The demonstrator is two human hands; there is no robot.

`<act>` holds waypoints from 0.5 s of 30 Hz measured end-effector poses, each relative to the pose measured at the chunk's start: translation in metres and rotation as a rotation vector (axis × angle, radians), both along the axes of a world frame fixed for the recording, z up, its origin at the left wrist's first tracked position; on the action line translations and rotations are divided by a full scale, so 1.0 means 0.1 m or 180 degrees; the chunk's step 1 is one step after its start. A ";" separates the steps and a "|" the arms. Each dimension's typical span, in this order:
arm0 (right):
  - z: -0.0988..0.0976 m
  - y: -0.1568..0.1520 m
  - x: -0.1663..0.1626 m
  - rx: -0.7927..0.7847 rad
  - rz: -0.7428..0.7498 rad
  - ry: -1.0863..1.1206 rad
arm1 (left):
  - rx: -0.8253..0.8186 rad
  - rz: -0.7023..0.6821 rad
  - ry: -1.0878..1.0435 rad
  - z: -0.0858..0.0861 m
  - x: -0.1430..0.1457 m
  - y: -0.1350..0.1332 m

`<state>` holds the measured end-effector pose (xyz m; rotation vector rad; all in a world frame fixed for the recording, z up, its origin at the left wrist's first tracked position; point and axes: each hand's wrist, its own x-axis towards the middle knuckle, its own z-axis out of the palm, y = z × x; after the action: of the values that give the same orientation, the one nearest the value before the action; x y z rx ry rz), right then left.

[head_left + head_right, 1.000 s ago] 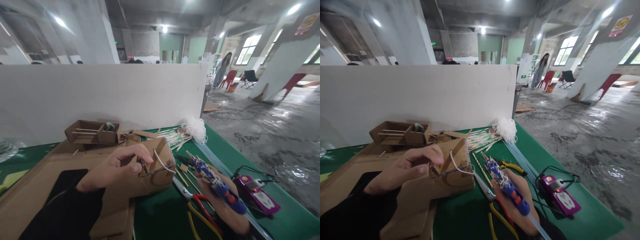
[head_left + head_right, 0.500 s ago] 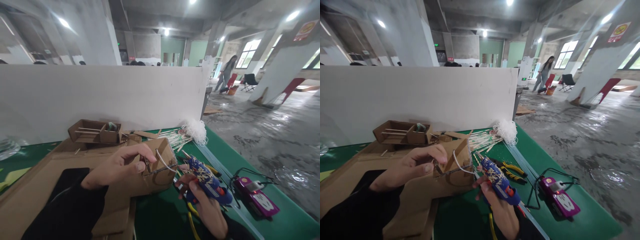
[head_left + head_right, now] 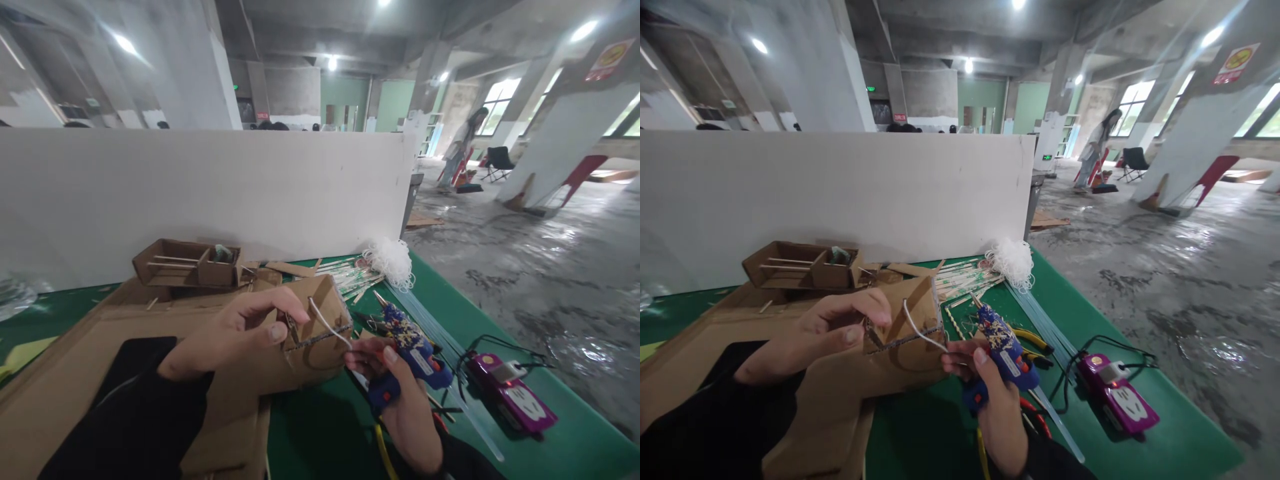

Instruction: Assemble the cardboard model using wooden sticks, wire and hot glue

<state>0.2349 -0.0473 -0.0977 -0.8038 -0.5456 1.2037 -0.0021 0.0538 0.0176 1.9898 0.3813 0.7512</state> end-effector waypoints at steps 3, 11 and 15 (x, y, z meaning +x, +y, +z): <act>-0.01 0.01 0.01 -0.0043 -0.0040 -0.0014 | -0.0003 0.0044 0.0029 0.00 0.00 0.00; -0.14 -0.02 0.07 0.0051 0.0122 -0.0119 | -0.0001 -0.0002 0.0039 -0.01 -0.01 0.01; -0.24 -0.08 0.12 0.0099 0.0211 -0.0598 | 0.0023 -0.0019 0.0018 -0.02 -0.01 0.02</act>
<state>0.2473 -0.0548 -0.1214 -0.8834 -0.7481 1.1842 -0.0028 0.0555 0.0157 1.9994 0.3762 0.7444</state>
